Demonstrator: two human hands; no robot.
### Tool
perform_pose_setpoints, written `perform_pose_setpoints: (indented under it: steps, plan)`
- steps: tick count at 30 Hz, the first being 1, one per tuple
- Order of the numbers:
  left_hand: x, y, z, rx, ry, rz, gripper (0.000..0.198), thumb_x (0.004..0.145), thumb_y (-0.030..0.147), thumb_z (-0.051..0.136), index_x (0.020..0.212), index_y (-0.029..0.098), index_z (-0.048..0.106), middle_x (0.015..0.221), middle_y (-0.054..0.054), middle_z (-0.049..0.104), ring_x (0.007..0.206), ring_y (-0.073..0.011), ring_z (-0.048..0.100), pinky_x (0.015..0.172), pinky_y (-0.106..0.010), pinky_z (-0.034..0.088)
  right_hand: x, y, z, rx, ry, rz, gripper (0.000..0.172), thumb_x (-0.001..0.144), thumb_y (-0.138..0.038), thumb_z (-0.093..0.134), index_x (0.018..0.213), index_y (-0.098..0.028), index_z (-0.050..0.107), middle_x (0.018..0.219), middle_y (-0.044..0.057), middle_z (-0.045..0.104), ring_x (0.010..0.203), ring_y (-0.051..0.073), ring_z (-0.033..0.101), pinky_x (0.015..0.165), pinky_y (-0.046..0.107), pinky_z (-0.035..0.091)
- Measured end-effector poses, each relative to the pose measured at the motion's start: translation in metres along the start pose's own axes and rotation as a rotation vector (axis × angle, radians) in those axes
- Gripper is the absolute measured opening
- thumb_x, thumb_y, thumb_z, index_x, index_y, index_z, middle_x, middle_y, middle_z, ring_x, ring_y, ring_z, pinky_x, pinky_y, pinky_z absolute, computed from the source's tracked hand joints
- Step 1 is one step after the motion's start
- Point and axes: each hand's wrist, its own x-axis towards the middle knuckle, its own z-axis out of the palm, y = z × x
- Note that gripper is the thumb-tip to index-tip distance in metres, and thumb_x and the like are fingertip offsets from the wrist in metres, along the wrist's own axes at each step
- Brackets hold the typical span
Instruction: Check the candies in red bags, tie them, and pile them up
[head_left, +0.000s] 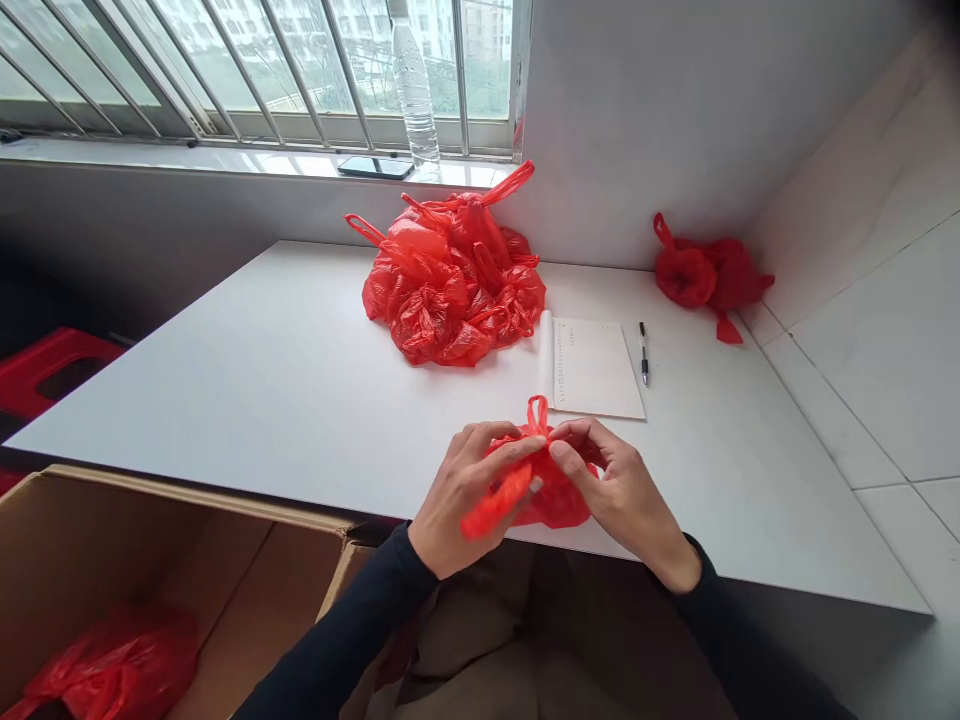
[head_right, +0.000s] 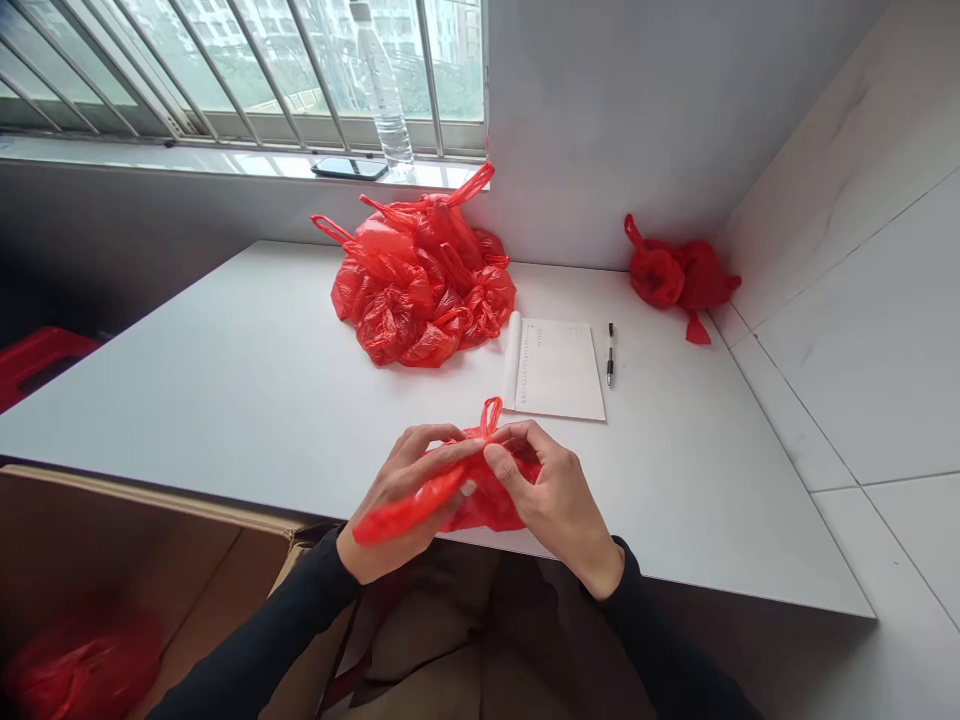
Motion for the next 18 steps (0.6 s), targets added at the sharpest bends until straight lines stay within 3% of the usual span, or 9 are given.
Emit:
perform_pose_setpoints:
  steps: [3,5,9,18]
  plan:
    - [0.004,0.003,0.000,-0.094,0.013,-0.065,0.031,0.106,0.025,0.053,0.128,0.035,0.072,0.120,-0.006,0.067,0.114,-0.0215,0.066,0.101,-0.042,0.057,0.009,0.003,-0.001,0.072,0.013,0.128,0.051,0.100,-0.066,0.057,0.129,-0.024,0.065,0.090,0.003,0.073,0.079,0.021,0.068,0.075,0.035,0.056]
    - [0.007,0.006,-0.001,-0.158,0.008,-0.090,0.030,0.107,0.026,0.052,0.127,0.035,0.073,0.120,-0.005,0.067,0.115,-0.0193,0.068,0.101,-0.037,0.058,0.017,0.004,-0.003,0.109,-0.007,0.215,0.058,0.100,-0.068,0.055,0.135,-0.023,0.064,0.091,0.003,0.074,0.081,0.021,0.070,0.075,0.036,0.057]
    - [0.008,0.010,-0.003,-0.241,-0.015,-0.100,0.028,0.106,0.029,0.055,0.125,0.034,0.075,0.121,-0.006,0.068,0.114,-0.0185,0.069,0.100,-0.033,0.059,0.028,-0.001,-0.004,0.212,-0.125,0.338,0.049,0.095,-0.061,0.067,0.125,-0.022,0.069,0.108,0.007,0.077,0.098,0.024,0.075,0.082,0.035,0.060]
    - [-0.003,0.005,-0.003,-0.338,-0.128,0.002,0.040,0.100,0.023,0.065,0.136,0.039,0.070,0.137,-0.008,0.062,0.124,-0.0242,0.067,0.100,-0.036,0.059,0.027,-0.010,0.006,0.320,-0.204,0.332,0.054,0.095,-0.052,0.072,0.139,-0.027,0.054,0.096,0.001,0.075,0.080,0.019,0.073,0.073,0.032,0.058]
